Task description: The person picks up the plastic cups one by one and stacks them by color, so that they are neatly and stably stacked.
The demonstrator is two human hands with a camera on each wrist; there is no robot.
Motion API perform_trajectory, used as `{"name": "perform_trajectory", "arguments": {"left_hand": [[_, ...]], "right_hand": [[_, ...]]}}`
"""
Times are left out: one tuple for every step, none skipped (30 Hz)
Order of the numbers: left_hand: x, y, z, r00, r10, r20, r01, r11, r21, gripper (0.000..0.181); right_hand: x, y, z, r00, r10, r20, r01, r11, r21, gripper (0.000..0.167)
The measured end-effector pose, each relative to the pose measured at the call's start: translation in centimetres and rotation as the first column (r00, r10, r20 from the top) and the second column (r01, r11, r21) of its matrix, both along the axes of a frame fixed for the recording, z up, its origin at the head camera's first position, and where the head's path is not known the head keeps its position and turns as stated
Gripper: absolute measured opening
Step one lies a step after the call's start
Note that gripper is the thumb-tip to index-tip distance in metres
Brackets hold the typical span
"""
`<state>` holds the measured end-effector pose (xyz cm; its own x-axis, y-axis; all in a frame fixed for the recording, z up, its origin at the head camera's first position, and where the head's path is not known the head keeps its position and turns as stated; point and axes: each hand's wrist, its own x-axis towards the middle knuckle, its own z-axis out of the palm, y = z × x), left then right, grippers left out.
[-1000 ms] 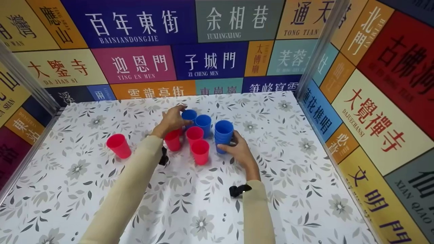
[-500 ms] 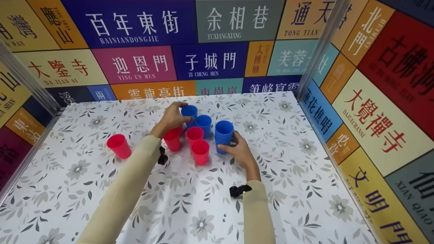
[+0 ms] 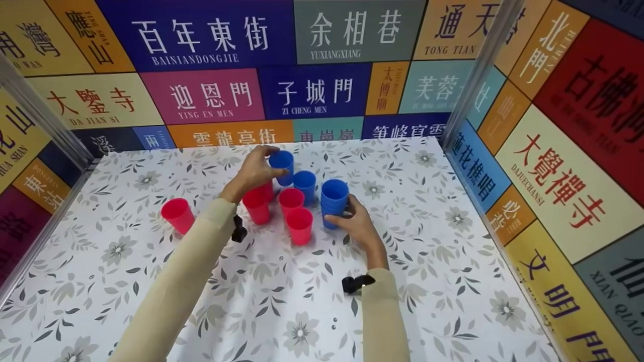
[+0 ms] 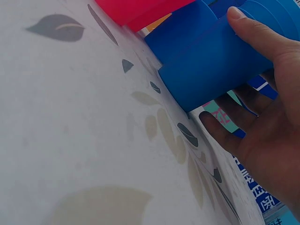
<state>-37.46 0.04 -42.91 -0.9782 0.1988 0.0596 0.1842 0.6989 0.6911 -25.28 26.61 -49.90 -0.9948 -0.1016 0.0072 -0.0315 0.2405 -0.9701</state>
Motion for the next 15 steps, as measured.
{"name": "perform_trajectory", "arguments": {"left_hand": [[0.0,0.0,0.0,1.000,0.001,0.010,-0.001,1.000,0.011,0.074],[0.0,-0.1,0.1,1.000,0.002,0.019,-0.003,1.000,0.024,0.074],[0.0,-0.2,0.1,1.000,0.003,0.024,-0.004,1.000,0.031,0.074],[0.0,-0.2,0.2,1.000,0.004,0.028,-0.005,0.999,0.035,0.075],[0.0,-0.3,0.2,1.000,0.006,0.028,-0.007,0.999,0.036,0.075],[0.0,-0.4,0.3,1.000,0.007,0.030,-0.009,0.999,0.041,0.075],[0.0,-0.5,0.3,0.999,0.009,0.031,-0.010,0.999,0.048,0.075],[0.0,-0.5,0.4,0.999,0.011,0.031,-0.012,0.998,0.054,0.075],[0.1,-0.6,0.5,1.000,0.011,0.027,-0.013,0.998,0.059,0.075],[0.1,-0.7,0.5,1.000,0.012,0.026,-0.013,0.998,0.068,0.076],[0.1,-0.8,0.6,1.000,0.012,0.022,-0.013,0.997,0.076,0.076],[0.1,-0.8,0.7,1.000,0.010,0.018,-0.012,0.997,0.082,0.076],[0.1,-0.8,0.8,1.000,0.009,0.017,-0.010,0.996,0.091,0.077],[0.2,-0.8,0.8,1.000,0.007,0.012,-0.008,0.995,0.097,0.077],[0.2,-0.8,0.9,1.000,0.003,0.007,-0.004,0.995,0.104,0.076]], "right_hand": [[0.0,0.0,0.0,1.000,-0.001,0.000,0.001,1.000,0.000,0.073],[0.1,0.0,0.0,1.000,-0.003,-0.001,0.003,1.000,0.001,0.073],[0.1,0.0,0.1,1.000,-0.004,-0.002,0.004,1.000,0.000,0.073],[0.1,0.0,0.1,1.000,-0.005,-0.002,0.005,1.000,0.000,0.073],[0.1,-0.1,0.0,1.000,-0.007,-0.001,0.007,1.000,-0.001,0.074],[0.1,-0.1,0.0,1.000,-0.009,0.003,0.009,1.000,-0.003,0.073],[0.1,-0.1,0.0,1.000,-0.009,0.005,0.009,1.000,-0.004,0.074],[0.1,-0.1,0.0,1.000,-0.009,0.007,0.009,1.000,-0.003,0.074],[0.1,-0.1,0.0,1.000,-0.008,0.007,0.008,1.000,0.000,0.074],[0.1,-0.1,0.0,1.000,-0.008,0.006,0.007,1.000,0.005,0.074],[0.1,-0.1,-0.1,1.000,-0.006,0.002,0.006,1.000,0.012,0.074],[-0.1,0.0,-0.3,1.000,-0.008,0.003,0.008,1.000,0.012,0.074],[-0.3,0.1,-0.6,1.000,-0.009,-0.002,0.009,1.000,0.016,0.074],[-0.5,0.2,-1.0,1.000,-0.013,-0.005,0.013,1.000,0.021,0.075],[-0.7,0.4,-1.4,1.000,-0.015,-0.007,0.015,1.000,0.023,0.075]]}}
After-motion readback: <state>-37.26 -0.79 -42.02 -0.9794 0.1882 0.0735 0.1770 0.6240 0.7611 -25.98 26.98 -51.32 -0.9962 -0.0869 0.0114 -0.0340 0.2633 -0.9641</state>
